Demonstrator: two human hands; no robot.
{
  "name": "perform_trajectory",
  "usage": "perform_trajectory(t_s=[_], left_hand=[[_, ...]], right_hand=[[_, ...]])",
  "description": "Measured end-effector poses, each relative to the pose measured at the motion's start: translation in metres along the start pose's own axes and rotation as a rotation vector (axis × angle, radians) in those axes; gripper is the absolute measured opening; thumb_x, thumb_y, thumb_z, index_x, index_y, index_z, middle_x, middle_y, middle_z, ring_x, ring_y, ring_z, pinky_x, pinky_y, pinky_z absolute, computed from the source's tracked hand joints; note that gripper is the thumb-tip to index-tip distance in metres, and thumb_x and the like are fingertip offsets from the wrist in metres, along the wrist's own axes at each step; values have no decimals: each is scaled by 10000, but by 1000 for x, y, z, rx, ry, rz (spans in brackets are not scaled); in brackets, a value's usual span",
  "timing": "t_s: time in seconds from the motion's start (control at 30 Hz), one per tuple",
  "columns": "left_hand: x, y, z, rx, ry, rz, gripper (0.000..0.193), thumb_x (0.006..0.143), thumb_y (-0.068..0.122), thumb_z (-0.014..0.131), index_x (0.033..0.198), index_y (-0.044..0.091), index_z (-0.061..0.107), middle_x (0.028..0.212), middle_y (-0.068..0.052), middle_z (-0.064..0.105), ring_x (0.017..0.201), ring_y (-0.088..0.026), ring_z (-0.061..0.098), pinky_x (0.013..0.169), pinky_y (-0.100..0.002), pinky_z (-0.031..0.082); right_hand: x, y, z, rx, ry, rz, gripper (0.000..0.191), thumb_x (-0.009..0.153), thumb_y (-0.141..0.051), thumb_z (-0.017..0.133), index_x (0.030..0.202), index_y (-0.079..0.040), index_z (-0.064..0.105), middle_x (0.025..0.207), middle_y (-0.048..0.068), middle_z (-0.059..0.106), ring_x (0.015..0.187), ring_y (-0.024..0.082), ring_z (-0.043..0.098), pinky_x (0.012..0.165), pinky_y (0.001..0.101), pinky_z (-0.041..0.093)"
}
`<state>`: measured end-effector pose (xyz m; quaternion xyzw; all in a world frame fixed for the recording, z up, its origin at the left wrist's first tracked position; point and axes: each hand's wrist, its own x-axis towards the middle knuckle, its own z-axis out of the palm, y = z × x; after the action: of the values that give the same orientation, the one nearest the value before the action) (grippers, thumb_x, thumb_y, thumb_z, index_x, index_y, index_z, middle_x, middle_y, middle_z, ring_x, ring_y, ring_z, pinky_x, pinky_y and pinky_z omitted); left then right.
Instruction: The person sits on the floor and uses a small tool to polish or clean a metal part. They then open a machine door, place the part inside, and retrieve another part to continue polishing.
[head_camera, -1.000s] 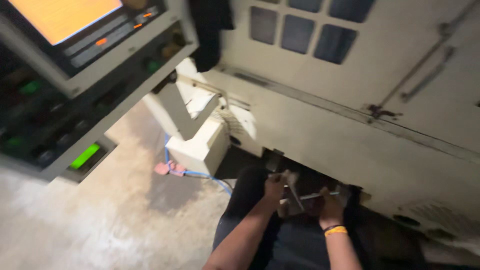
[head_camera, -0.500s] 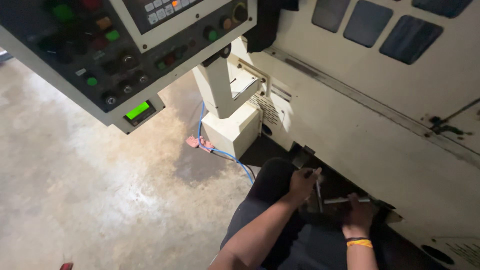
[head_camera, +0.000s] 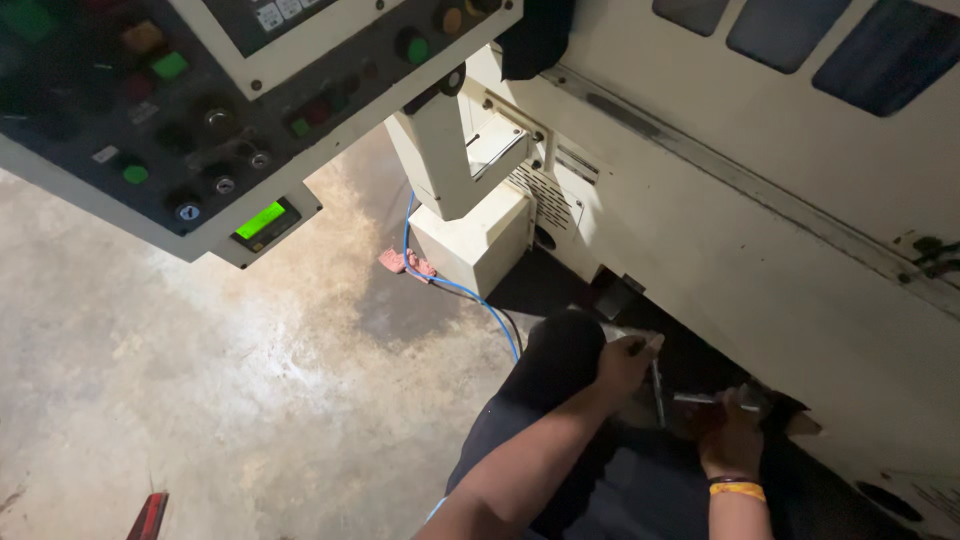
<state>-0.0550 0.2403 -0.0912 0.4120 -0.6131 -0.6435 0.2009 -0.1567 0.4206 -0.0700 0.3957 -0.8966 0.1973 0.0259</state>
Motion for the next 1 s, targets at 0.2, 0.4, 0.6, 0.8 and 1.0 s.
perform_trajectory(t_s=[0.2, 0.4, 0.6, 0.8, 1.0], left_hand=[[6, -8, 3, -55, 84, 130, 563, 923, 512, 742, 1133, -9, 730, 929, -151, 752, 821, -198, 710, 757, -370, 562], [14, -17, 3, -24, 69, 75, 522, 952, 486, 727, 1090, -18, 739, 922, -150, 749, 815, -205, 701, 761, -382, 548], [14, -6, -2, 27, 9, 10, 514, 977, 494, 701, 1034, -16, 732, 876, -154, 727, 781, -216, 683, 741, -387, 549], [15, -1, -8, 74, 87, 85, 515, 936, 505, 743, 1044, 2, 749, 906, -143, 725, 806, -208, 682, 763, -387, 552], [25, -2, -11, 32, -46, -94, 566, 955, 556, 696, 895, -5, 735, 781, -125, 705, 686, -195, 661, 686, -395, 550]], right_hand=[[2, -1, 10, -36, -27, -7, 498, 900, -312, 641, 1359, -122, 598, 1318, 190, 671, 1229, 379, 628, 1047, 439, 501], [13, -2, 17, -12, -69, 12, 586, 879, -411, 665, 1371, -102, 583, 1264, 206, 687, 1162, 403, 648, 977, 461, 520], [19, 0, 21, 71, -210, 183, 693, 912, -461, 675, 1463, -65, 540, 1179, 218, 706, 1072, 433, 673, 909, 491, 539], [15, 1, 28, -175, 19, -124, 559, 958, -555, 588, 1380, -190, 566, 1230, 182, 706, 1122, 364, 681, 1002, 455, 555], [15, 3, 36, -246, -145, 20, 708, 853, -591, 668, 1385, -129, 596, 1125, 193, 725, 1022, 404, 699, 877, 489, 563]])
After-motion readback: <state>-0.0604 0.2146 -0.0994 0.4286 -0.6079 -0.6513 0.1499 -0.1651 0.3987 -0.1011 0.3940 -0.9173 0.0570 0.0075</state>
